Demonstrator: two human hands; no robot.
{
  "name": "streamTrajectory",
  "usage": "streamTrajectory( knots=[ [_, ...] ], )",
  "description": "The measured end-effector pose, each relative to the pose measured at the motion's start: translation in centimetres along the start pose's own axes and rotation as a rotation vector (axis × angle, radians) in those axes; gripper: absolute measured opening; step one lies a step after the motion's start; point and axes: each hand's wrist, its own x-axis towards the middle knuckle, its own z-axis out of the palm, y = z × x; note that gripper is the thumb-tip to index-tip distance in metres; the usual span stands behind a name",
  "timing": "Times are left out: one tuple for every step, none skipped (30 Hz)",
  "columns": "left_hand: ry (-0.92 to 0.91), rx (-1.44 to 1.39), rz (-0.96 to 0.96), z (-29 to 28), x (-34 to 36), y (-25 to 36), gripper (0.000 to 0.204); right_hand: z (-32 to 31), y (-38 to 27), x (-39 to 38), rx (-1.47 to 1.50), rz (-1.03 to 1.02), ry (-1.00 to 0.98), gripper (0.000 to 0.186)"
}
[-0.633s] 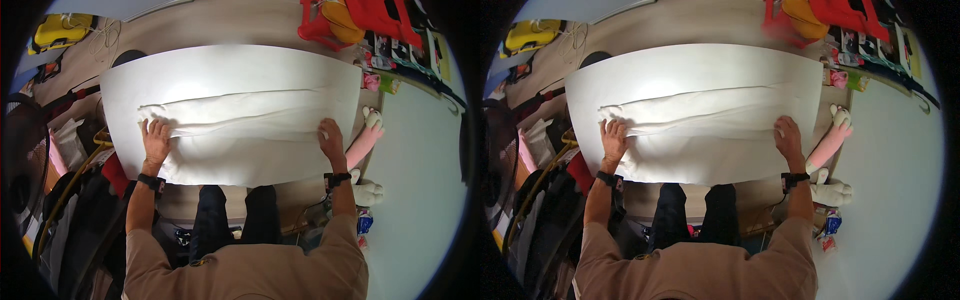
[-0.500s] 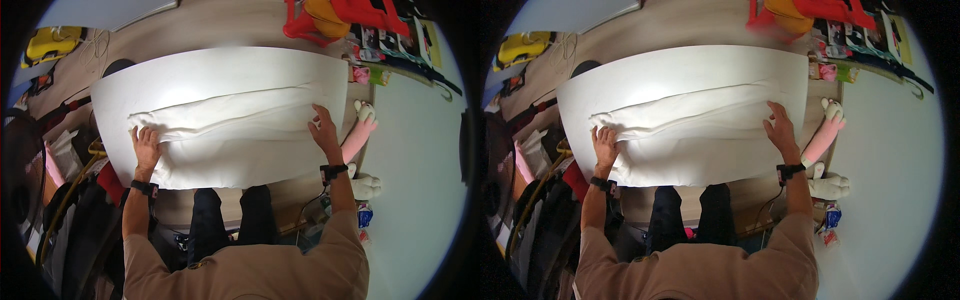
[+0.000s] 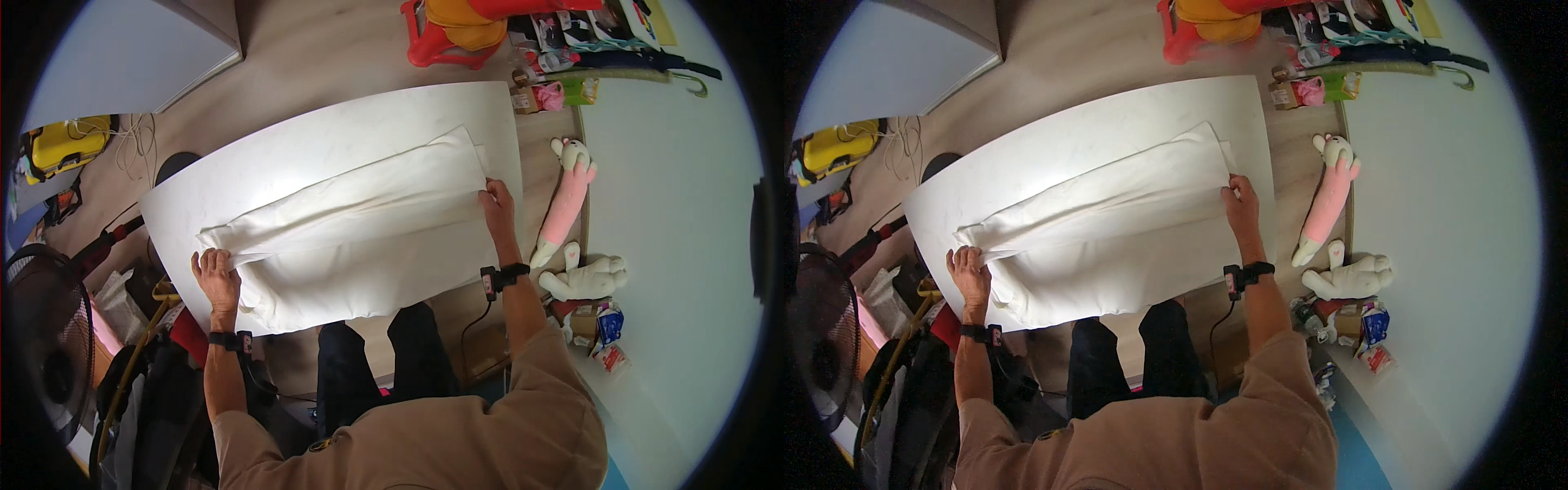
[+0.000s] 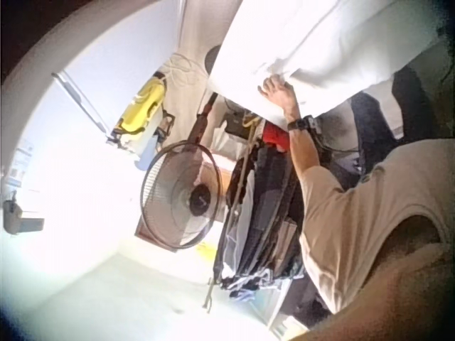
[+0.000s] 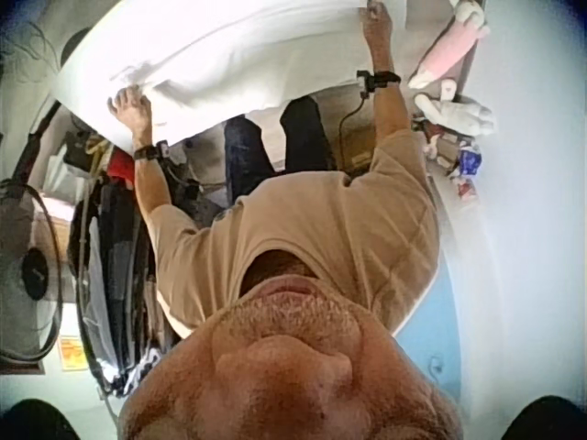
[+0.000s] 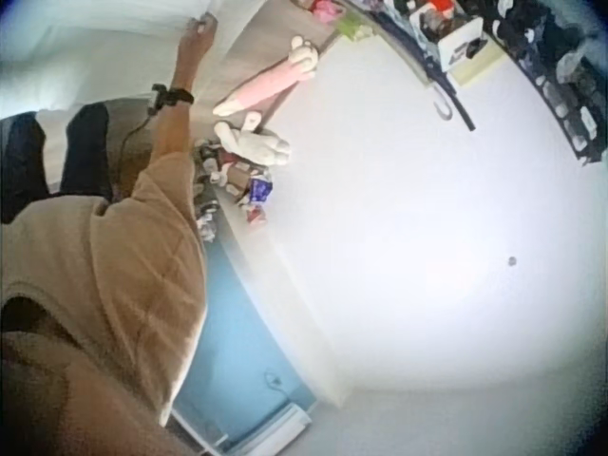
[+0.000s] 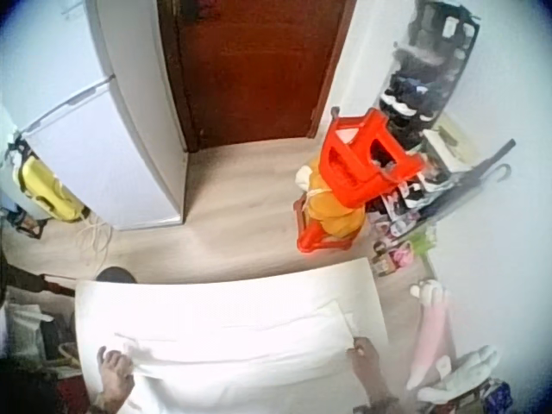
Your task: The person folds three shirts individually on a table and places each one onto a shelf inside a closet.
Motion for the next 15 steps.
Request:
streamTrajectory(
  knots=[
    [0.012,0.005,0.000,-0.3,0.1,0.0,0.028,-0.6,-0.4,-0.3,0.005,-0.001,0.006,0.010],
    [0.017,0.008,0.004,-0.6,0.0,-0.1,0.028,-1.5,-1.0,-0.6,0.234,0.172,-0.095,0.010],
    [0.005,0.014,-0.010,-0.6,0.1,-0.4,0.027,-2.1,-1.5,-0.9,0.463,0.341,-0.194,0.011],
    [-0.007,0.021,-0.025,-0.6,0.1,-0.6,0.027,-2.2,-1.7,-1.4,0.467,0.336,-0.189,0.011],
    [-0.001,0.023,-0.023,-0.5,0.2,-0.8,0.027,-2.0,-1.8,-1.8,0.469,0.348,-0.198,0.013],
    [-0.007,0.029,-0.033,-0.3,0.3,-0.8,0.027,-2.0,-1.8,-2.3,0.468,0.362,-0.205,0.015],
    [-0.016,0.036,-0.045,-0.1,0.4,-0.8,0.026,-2.2,-1.4,-2.5,0.468,0.359,-0.203,0.015],
    [-0.014,0.036,-0.046,0.1,0.6,-0.8,0.026,-2.5,-0.8,-2.6,0.554,0.356,-0.098,0.016],
    [-0.018,0.020,-0.030,0.1,0.7,-0.7,0.026,-2.5,-0.7,-2.6,0.643,0.355,0.004,0.017],
    [-0.022,0.005,-0.015,0.1,0.7,-0.7,0.026,-2.6,-0.7,-2.5,0.644,0.358,-0.003,0.017],
    [-0.025,0.009,-0.020,0.3,0.6,-0.7,0.026,-2.8,-0.9,-2.4,0.649,0.311,0.013,0.018],
    [-0.023,-0.002,-0.006,0.4,0.4,-0.7,0.026,-3.1,-1.2,-2.6,0.651,0.268,0.035,0.019],
    [-0.020,-0.013,0.008,0.5,0.2,-0.8,0.026,-2.8,-0.8,-2.7,0.650,0.274,0.035,0.019],
    [-0.036,-0.010,-0.003,0.4,-0.1,-1.0,0.027,-2.4,-0.2,-2.8,0.451,0.351,-0.046,0.017],
    [-0.032,-0.009,-0.009,0.4,-0.2,-1.0,0.027,-2.0,-0.3,-2.0,0.251,0.413,-0.131,0.015]
  ],
)
